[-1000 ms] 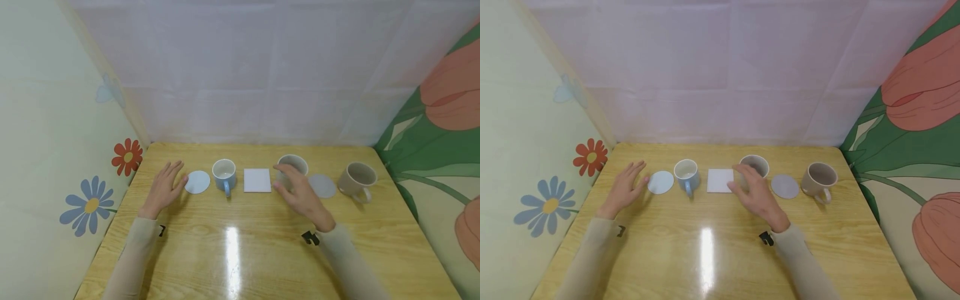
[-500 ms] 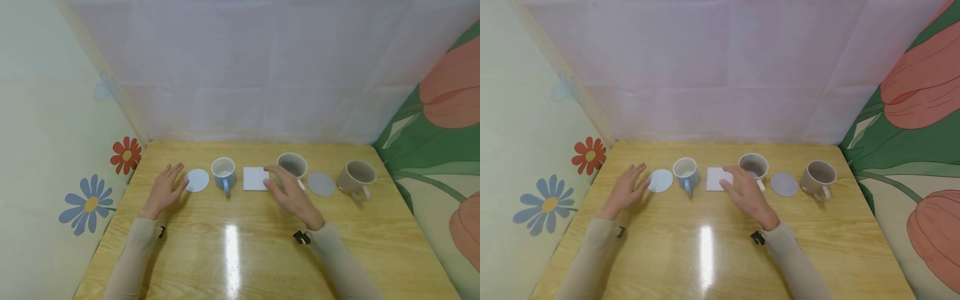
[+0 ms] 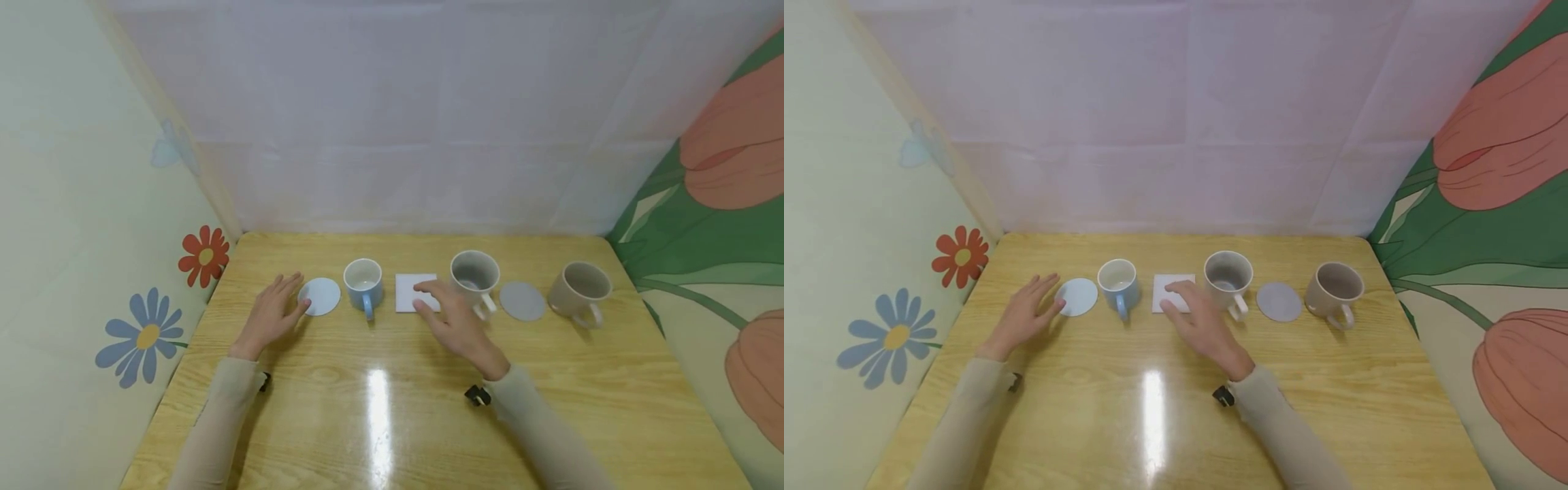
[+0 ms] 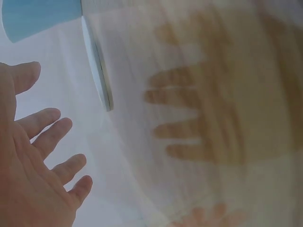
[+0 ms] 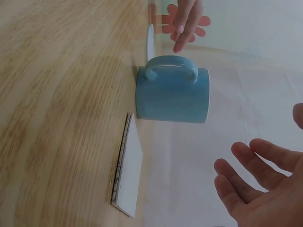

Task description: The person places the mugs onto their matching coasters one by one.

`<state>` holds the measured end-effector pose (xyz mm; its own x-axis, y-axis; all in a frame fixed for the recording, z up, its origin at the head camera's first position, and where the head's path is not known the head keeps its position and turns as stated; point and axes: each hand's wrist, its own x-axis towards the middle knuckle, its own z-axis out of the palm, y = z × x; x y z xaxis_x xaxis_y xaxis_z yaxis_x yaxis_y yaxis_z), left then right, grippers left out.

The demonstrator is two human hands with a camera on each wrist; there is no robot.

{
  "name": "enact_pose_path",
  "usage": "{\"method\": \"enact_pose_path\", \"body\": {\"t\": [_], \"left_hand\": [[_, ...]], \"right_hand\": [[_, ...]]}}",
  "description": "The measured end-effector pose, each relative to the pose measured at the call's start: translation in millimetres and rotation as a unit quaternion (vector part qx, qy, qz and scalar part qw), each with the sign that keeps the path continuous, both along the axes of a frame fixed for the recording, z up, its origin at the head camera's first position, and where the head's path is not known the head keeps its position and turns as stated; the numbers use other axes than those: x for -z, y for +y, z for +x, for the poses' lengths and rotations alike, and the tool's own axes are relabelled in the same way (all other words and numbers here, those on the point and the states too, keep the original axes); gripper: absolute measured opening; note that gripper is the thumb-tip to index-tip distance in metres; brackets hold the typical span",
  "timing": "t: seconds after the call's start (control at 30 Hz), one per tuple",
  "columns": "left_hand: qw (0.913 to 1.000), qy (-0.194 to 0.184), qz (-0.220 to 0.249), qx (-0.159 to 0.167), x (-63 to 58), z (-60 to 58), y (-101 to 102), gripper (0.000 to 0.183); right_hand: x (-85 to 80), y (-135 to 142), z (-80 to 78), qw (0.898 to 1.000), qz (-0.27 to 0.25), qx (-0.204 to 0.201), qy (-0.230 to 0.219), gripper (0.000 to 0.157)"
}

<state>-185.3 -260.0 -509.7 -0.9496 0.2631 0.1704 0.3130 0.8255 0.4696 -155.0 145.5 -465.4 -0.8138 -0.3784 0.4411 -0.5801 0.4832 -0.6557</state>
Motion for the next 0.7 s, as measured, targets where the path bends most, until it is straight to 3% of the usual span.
{"method": "enact_pose_path", "body": {"t": [0.37,0.7], "left_hand": [[0.9975,-0.066,-0.027,0.003,2.8,-2.4,0.8,0.071],[0.9931,-0.098,-0.065,0.003,1.4,-1.8,3.6,0.071]], "right_hand": [[3.0,-9.9,-2.7,0.999,-0.020,-0.013,-0.040,0.034],[3.8,-21.7,-4.5,0.997,-0.034,-0.022,-0.072,0.034]]}}
